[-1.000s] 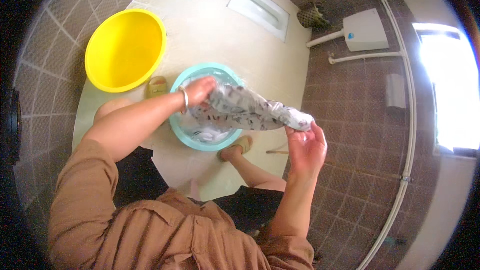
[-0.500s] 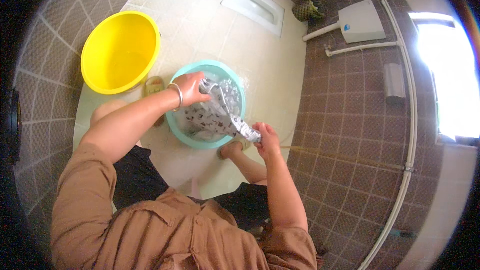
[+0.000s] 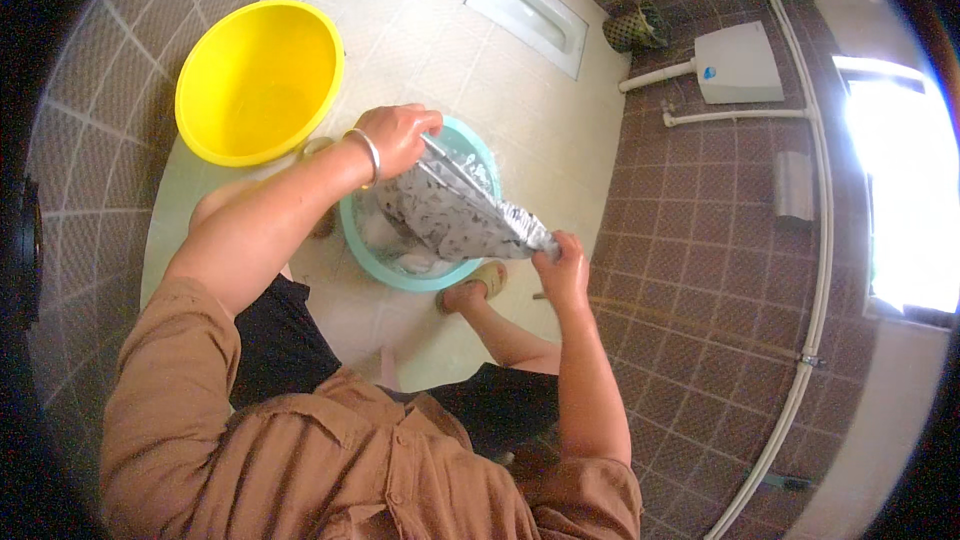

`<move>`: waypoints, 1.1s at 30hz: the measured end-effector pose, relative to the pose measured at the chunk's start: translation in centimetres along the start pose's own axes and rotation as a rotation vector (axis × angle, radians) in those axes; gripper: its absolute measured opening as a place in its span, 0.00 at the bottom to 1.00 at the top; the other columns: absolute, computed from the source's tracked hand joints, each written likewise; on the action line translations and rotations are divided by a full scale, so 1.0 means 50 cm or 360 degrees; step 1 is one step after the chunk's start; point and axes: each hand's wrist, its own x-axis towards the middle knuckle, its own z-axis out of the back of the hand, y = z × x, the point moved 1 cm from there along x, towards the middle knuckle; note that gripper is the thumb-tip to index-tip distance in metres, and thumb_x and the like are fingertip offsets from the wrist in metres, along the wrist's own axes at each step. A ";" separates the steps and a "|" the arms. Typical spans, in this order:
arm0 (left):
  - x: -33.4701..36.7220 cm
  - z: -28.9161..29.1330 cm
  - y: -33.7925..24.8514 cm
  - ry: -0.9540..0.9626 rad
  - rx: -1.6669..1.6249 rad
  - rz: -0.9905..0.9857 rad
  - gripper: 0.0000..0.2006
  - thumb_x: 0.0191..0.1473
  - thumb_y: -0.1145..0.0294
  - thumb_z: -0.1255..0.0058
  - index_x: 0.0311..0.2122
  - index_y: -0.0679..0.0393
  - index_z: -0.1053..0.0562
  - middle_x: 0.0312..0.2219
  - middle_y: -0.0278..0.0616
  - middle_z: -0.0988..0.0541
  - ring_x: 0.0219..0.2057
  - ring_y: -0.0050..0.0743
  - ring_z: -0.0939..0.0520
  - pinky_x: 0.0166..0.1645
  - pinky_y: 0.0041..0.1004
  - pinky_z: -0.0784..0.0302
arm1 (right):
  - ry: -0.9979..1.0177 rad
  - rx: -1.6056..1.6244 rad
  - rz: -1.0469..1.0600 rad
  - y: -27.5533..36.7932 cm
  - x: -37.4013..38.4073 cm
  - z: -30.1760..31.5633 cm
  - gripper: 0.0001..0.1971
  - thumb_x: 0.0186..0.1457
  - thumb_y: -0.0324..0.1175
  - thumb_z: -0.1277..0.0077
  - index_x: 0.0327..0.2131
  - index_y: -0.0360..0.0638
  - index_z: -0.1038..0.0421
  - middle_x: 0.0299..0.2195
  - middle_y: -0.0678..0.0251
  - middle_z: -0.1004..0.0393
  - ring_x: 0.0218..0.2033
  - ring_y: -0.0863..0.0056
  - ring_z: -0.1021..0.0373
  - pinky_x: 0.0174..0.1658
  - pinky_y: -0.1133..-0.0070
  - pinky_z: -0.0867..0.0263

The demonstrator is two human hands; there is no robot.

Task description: The person washes clothes by hand in a basin of soapy water, pours out the dirty water, refills the basin with water from a hose, and rinses and wrings the clothes.

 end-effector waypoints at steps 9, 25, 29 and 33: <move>-0.008 -0.007 0.021 -0.0091 -0.0721 0.0051 0.08 0.38 0.73 0.55 0.29 0.55 0.28 0.27 0.47 0.25 0.32 0.42 0.25 0.36 0.32 0.30 | -0.0035 0.1151 -0.0685 0.016 0.003 0.000 0.10 0.46 0.30 0.54 0.34 0.44 0.39 0.28 0.66 0.34 0.26 0.81 0.36 0.25 0.81 0.33; 0.004 0.292 -0.222 -0.0035 0.0751 -0.0131 0.08 0.37 0.69 0.58 0.27 0.56 0.33 0.26 0.50 0.26 0.29 0.49 0.26 0.34 0.39 0.32 | -0.0142 -0.0154 -0.0100 0.007 0.000 0.314 0.08 0.39 0.25 0.53 0.27 0.49 0.35 0.26 0.60 0.29 0.33 0.60 0.32 0.33 0.69 0.37; 0.050 0.451 -0.349 -0.0355 0.0717 -0.0525 0.09 0.37 0.72 0.59 0.28 0.57 0.32 0.24 0.49 0.27 0.28 0.45 0.26 0.33 0.35 0.32 | -0.0207 0.0395 -0.0038 0.067 0.034 0.563 0.06 0.41 0.20 0.53 0.25 0.40 0.37 0.18 0.62 0.32 0.15 0.71 0.31 0.15 0.77 0.33; 0.063 0.597 -0.451 -0.0426 0.0552 -0.0728 0.11 0.37 0.77 0.64 0.29 0.63 0.31 0.18 0.42 0.29 0.23 0.26 0.28 0.30 0.27 0.32 | -0.0506 0.0860 0.0108 0.129 0.038 0.733 0.06 0.39 0.20 0.55 0.26 0.40 0.37 0.18 0.63 0.33 0.17 0.69 0.30 0.18 0.74 0.30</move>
